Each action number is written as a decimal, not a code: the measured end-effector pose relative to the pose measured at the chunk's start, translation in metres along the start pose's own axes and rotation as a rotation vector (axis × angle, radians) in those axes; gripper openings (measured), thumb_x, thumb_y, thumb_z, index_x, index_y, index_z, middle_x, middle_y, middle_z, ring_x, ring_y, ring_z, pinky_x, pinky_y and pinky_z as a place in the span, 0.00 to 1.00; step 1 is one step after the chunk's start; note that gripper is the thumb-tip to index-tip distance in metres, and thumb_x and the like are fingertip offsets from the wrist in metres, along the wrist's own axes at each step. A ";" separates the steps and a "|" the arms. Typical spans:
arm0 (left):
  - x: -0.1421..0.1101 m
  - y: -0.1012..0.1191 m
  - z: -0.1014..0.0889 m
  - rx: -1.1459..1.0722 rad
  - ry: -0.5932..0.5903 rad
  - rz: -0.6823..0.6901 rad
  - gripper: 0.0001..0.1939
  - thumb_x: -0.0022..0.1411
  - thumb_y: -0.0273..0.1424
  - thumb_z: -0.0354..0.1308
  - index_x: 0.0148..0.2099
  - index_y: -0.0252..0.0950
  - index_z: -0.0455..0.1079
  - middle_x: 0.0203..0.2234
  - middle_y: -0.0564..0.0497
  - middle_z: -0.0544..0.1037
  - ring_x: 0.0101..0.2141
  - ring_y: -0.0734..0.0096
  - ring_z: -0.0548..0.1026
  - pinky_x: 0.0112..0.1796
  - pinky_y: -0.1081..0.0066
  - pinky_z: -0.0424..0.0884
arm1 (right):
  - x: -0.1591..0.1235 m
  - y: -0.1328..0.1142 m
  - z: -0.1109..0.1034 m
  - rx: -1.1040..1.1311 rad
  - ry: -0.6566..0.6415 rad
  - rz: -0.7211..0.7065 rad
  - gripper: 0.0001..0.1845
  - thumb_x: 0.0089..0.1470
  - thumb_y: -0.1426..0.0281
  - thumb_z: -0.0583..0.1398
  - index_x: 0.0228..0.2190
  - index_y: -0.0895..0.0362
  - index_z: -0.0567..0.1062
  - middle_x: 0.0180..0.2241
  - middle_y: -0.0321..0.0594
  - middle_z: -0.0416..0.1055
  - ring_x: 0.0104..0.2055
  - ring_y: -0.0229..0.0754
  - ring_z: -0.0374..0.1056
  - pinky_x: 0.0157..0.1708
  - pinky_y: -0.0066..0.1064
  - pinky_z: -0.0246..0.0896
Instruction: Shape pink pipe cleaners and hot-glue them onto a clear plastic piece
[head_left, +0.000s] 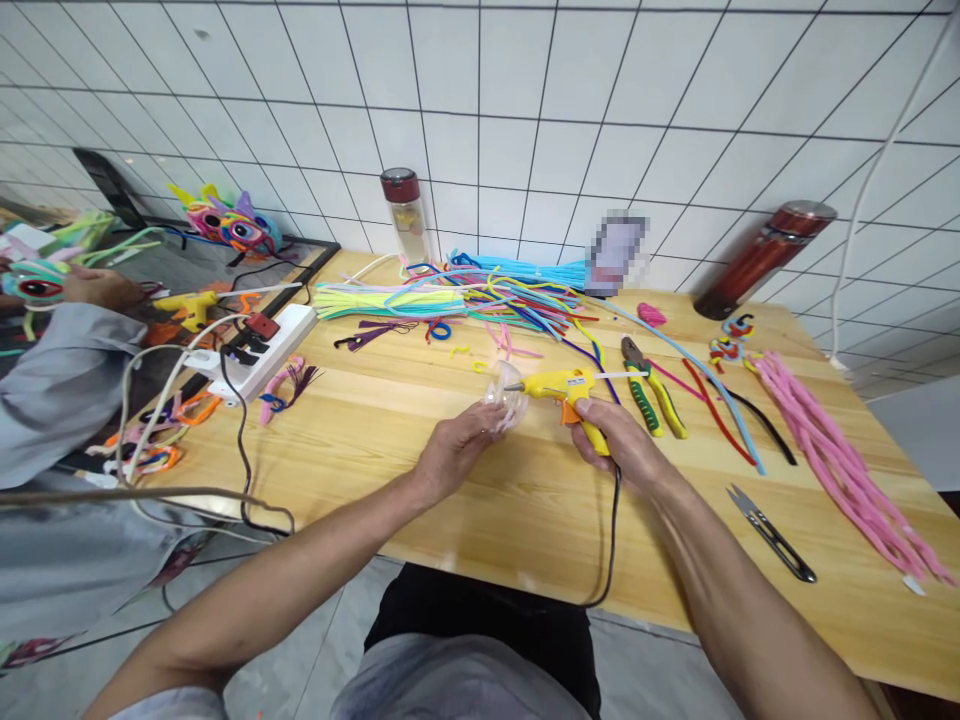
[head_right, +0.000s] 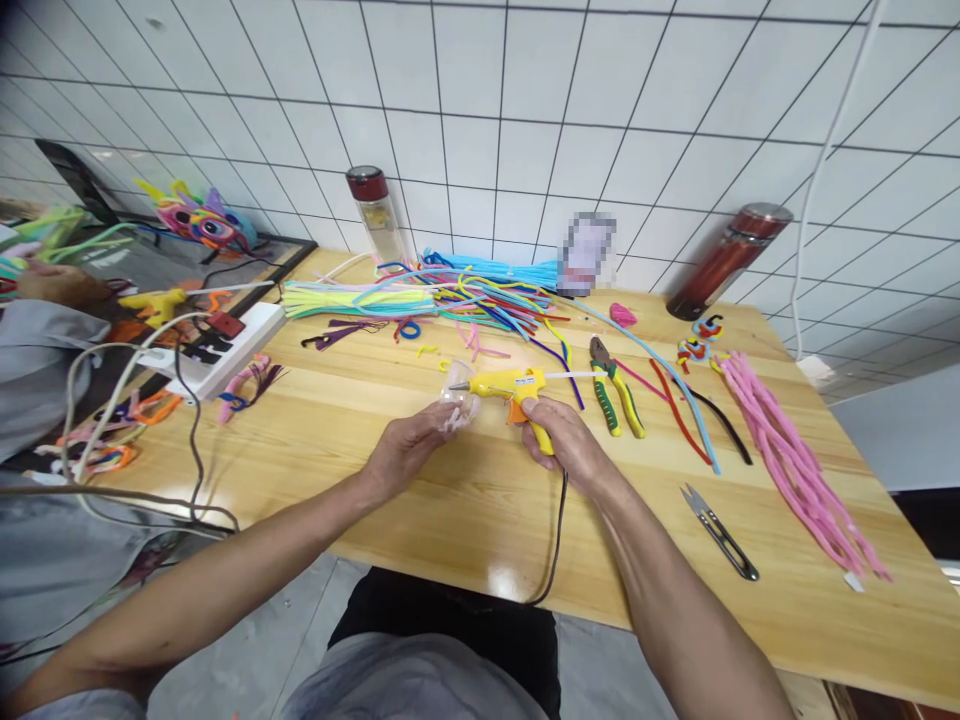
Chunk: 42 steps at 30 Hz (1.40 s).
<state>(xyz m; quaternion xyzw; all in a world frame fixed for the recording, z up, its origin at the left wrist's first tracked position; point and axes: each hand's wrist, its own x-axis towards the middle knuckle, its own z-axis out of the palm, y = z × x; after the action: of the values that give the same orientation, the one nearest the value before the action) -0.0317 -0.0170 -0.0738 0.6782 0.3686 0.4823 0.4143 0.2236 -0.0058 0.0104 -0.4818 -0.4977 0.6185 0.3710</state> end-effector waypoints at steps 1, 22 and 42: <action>0.000 0.001 0.000 -0.006 0.005 -0.005 0.17 0.71 0.41 0.60 0.55 0.42 0.81 0.57 0.46 0.81 0.62 0.53 0.75 0.67 0.47 0.65 | 0.000 0.000 0.000 -0.007 -0.010 0.006 0.24 0.55 0.48 0.63 0.26 0.56 0.71 0.12 0.32 0.62 0.12 0.31 0.49 0.13 0.26 0.37; 0.007 0.024 0.000 -0.047 0.024 -0.137 0.16 0.66 0.45 0.64 0.50 0.43 0.84 0.53 0.50 0.83 0.58 0.53 0.78 0.65 0.52 0.67 | 0.003 0.008 0.005 0.106 0.111 0.051 0.23 0.53 0.48 0.65 0.30 0.57 0.73 0.16 0.32 0.65 0.14 0.32 0.54 0.12 0.23 0.38; 0.012 0.035 0.000 -0.209 0.061 -0.314 0.19 0.60 0.48 0.68 0.39 0.36 0.80 0.38 0.49 0.85 0.42 0.63 0.80 0.47 0.66 0.73 | -0.001 0.000 0.010 0.038 0.092 0.091 0.22 0.53 0.51 0.66 0.28 0.57 0.72 0.14 0.36 0.68 0.11 0.32 0.54 0.10 0.25 0.40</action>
<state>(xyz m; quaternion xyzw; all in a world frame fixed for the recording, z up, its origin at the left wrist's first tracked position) -0.0250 -0.0191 -0.0376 0.5507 0.4301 0.4679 0.5411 0.2141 -0.0089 0.0113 -0.5248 -0.4460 0.6210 0.3742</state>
